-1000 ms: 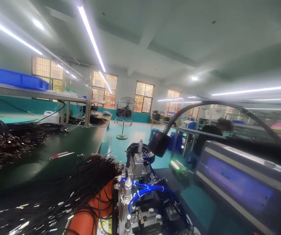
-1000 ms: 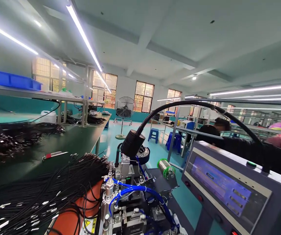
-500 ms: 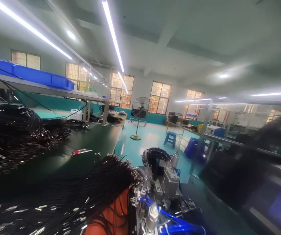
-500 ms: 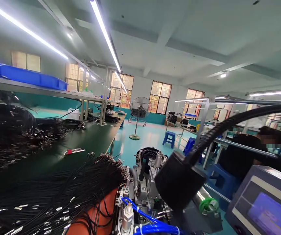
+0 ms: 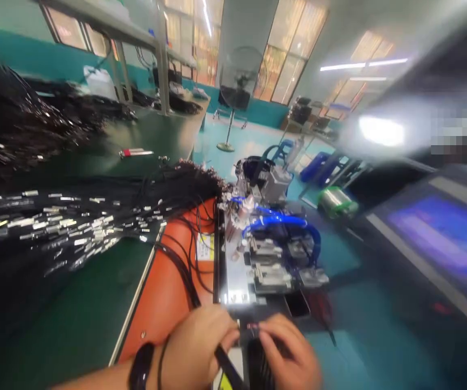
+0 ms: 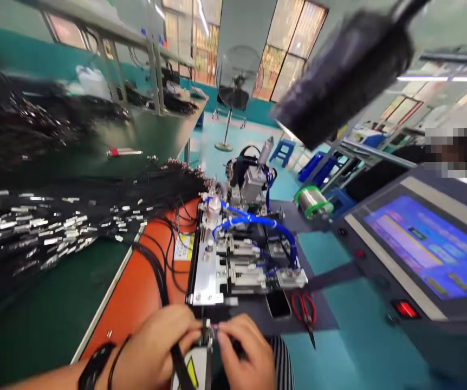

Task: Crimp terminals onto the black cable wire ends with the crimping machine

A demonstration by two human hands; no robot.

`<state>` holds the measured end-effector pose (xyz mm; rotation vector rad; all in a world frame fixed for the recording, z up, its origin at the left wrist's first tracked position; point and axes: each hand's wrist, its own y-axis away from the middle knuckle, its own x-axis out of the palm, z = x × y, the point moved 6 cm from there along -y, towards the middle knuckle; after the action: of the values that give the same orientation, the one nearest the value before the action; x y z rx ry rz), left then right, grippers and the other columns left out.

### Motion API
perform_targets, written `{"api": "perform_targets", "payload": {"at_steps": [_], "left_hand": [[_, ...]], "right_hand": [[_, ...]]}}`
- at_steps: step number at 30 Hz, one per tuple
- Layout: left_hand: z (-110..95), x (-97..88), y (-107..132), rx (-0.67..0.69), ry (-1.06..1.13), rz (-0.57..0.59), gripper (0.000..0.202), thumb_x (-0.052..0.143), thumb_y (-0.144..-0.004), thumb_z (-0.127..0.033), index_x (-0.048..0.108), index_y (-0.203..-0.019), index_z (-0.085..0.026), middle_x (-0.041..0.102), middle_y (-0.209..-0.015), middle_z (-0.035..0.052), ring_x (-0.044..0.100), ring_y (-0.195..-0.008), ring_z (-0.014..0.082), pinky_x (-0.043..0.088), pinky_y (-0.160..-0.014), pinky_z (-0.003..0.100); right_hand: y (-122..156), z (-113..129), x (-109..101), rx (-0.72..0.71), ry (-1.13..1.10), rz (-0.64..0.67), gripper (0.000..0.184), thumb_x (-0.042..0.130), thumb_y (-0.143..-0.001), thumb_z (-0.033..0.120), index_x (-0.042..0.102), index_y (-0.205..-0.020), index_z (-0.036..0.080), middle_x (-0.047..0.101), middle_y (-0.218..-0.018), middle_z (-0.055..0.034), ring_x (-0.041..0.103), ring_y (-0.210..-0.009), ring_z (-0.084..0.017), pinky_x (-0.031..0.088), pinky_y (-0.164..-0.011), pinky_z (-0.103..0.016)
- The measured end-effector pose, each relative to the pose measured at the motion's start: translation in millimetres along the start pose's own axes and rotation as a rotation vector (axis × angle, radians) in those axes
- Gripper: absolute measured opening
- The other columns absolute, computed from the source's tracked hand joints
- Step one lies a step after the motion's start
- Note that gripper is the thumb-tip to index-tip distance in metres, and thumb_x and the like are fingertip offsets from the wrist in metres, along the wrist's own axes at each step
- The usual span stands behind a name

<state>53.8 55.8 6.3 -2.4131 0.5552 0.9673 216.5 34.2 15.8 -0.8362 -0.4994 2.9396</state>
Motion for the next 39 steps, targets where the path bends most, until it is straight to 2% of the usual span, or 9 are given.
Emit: {"api": "perform_targets", "payload": {"at_steps": [4, 7, 14, 17, 19, 23, 29, 36, 39], "left_hand": [[-7, -2.0, 4, 0.009, -0.006, 0.003, 0.023, 0.038, -0.094, -0.028, 0.057, -0.083, -0.019, 0.059, -0.076, 0.0023, 0.053, -0.072, 0.0156, 0.043, -0.064, 0.029], [-11, -7.8, 4, 0.041, 0.013, 0.007, 0.02, 0.041, -0.093, -0.025, 0.056, -0.082, -0.018, 0.058, -0.076, 0.0012, 0.052, -0.07, 0.0147, 0.041, -0.063, 0.028], [-13, -16.3, 11, 0.079, 0.03, -0.021, 0.012, 0.048, -0.089, -0.022, 0.054, -0.079, -0.018, 0.057, -0.076, -0.0003, 0.051, -0.071, 0.013, 0.04, -0.064, 0.025], [-10, -18.7, 12, 0.074, 0.01, -0.052, 0.014, 0.049, -0.088, -0.021, 0.051, -0.075, -0.017, 0.055, -0.075, -0.0005, 0.05, -0.07, 0.0124, 0.039, -0.063, 0.024], [-9, -19.9, 12, 0.076, -0.019, -0.076, 0.017, 0.048, -0.089, -0.022, 0.049, -0.072, -0.017, 0.054, -0.074, -0.0003, 0.049, -0.069, 0.0128, 0.038, -0.062, 0.024], [-11, -18.8, 12, 0.105, -0.094, -0.097, 0.018, 0.048, -0.088, -0.022, 0.049, -0.071, -0.017, 0.054, -0.073, 0.0002, 0.048, -0.068, 0.0139, 0.037, -0.062, 0.026], [-14, -13.5, 14, 0.172, -0.229, -0.131, 0.015, 0.046, -0.087, -0.018, 0.049, -0.073, -0.017, 0.053, -0.073, 0.0014, 0.048, -0.068, 0.0158, 0.036, -0.061, 0.028], [-24, -9.3, 20, 0.368, -0.4, -0.147, 0.015, 0.044, -0.085, -0.011, 0.049, -0.072, -0.017, 0.052, -0.072, 0.0023, 0.043, -0.066, 0.0162, 0.031, -0.057, 0.03], [-29, -8.8, 23, 0.488, -0.452, -0.137, 0.019, 0.042, -0.089, -0.015, 0.05, -0.072, -0.017, 0.051, -0.069, 0.0014, 0.041, -0.065, 0.016, 0.028, -0.057, 0.031]], "right_hand": [[15, -10, 1, 0.176, -0.046, -0.101, 0.017, 0.058, -0.086, 0.029, 0.067, -0.098, 0.023, 0.068, -0.095, -0.0057, 0.064, -0.087, -0.018, 0.053, -0.076, -0.028], [22, -4, 5, 0.247, -0.086, -0.094, 0.023, 0.057, -0.087, 0.03, 0.065, -0.107, 0.023, 0.067, -0.1, -0.006, 0.063, -0.089, -0.017, 0.053, -0.078, -0.027], [36, 24, 8, 0.075, -0.009, -0.112, 0.019, 0.056, -0.087, 0.025, 0.068, -0.101, 0.024, 0.067, -0.091, -0.0036, 0.061, -0.082, -0.015, 0.05, -0.072, -0.025], [38, 32, 22, 0.011, 0.098, 0.057, 0.018, 0.054, -0.087, 0.024, 0.071, -0.095, 0.024, 0.068, -0.082, -0.0031, 0.06, -0.076, -0.016, 0.048, -0.069, -0.028], [37, 30, 28, 0.064, 0.184, 0.142, 0.018, 0.055, -0.087, 0.026, 0.072, -0.09, 0.023, 0.069, -0.079, -0.0035, 0.06, -0.074, -0.018, 0.047, -0.067, -0.029], [33, 27, 17, 0.208, 0.189, -0.027, 0.02, 0.057, -0.085, 0.034, 0.069, -0.091, 0.019, 0.069, -0.086, -0.0054, 0.06, -0.07, -0.017, 0.048, -0.062, -0.027], [29, 35, 15, 0.178, 0.197, -0.125, 0.024, 0.052, -0.087, 0.037, 0.067, -0.081, 0.019, 0.067, -0.079, -0.0053, 0.059, -0.071, -0.018, 0.045, -0.06, -0.026], [25, 31, 23, 0.105, 0.259, -0.018, 0.026, 0.044, -0.09, 0.03, 0.066, -0.082, 0.018, 0.067, -0.081, -0.0056, 0.058, -0.076, -0.018, 0.045, -0.067, -0.028], [18, 38, 23, -0.024, 0.374, 0.124, 0.024, 0.045, -0.089, 0.026, 0.061, -0.074, 0.018, 0.062, -0.074, -0.004, 0.053, -0.072, -0.017, 0.041, -0.066, -0.028]]}}
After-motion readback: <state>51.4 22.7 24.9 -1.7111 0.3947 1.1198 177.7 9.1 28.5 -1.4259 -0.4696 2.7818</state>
